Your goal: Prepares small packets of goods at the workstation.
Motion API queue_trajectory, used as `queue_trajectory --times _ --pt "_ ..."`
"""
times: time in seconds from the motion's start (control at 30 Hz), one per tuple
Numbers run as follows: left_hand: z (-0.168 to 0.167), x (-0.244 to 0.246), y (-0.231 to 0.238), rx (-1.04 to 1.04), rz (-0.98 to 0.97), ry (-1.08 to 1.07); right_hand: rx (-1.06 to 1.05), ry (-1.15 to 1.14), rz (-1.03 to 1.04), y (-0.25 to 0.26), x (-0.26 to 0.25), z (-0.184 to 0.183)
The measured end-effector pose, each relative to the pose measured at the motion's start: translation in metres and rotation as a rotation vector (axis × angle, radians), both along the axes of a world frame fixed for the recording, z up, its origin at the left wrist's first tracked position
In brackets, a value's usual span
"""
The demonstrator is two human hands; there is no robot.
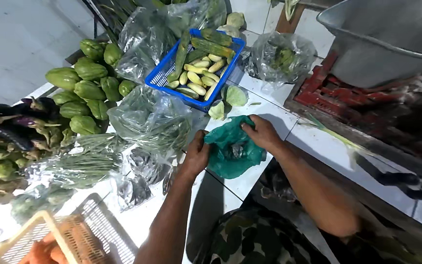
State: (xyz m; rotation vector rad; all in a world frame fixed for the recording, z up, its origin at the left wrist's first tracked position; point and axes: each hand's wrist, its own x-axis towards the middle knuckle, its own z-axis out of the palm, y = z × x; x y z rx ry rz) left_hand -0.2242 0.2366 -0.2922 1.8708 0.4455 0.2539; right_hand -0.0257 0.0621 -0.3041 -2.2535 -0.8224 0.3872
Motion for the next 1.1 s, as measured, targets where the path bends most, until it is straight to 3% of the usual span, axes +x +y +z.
queue_trajectory --times 0.2,0.33,0.43,0.5,0.6,0.63,0.7,0.9,1.0,1.1 --pt "-0.020 -0.002 -0.004 0.221 -0.022 0.169 -0.039 0.016 -0.096 -0.031 -0.025 -0.013" --pt "0.001 0.006 -0.007 -0.303 0.197 0.051 0.227 0.034 -0.111 -0.026 -0.019 0.005" --pt "0.023 0.021 -0.010 -0.503 0.244 -0.196 0.373 -0.024 -0.123 -0.016 -0.015 0.030" --pt "0.027 0.032 -0.010 -0.334 0.214 -0.178 0.368 -0.153 -0.174 -0.014 -0.016 0.038" --pt "0.024 0.033 -0.008 0.354 0.180 0.135 0.355 -0.472 -0.194 -0.023 -0.032 0.034" --pt "0.023 0.027 -0.012 0.517 0.231 0.115 0.363 -0.549 -0.148 -0.027 -0.041 0.030" --pt "0.021 0.007 -0.021 0.730 0.343 -0.129 0.332 -0.577 -0.006 -0.034 -0.059 0.017" --pt "0.045 -0.072 -0.034 0.739 0.481 -0.642 -0.175 -0.371 0.328 -0.035 -0.134 -0.024" --pt "0.054 -0.105 -0.030 0.819 0.561 -0.714 -0.169 -0.429 0.399 -0.035 -0.163 -0.038" --pt "0.053 -0.136 -0.032 0.822 0.673 -0.731 -0.304 -0.314 0.367 -0.032 -0.150 -0.026"
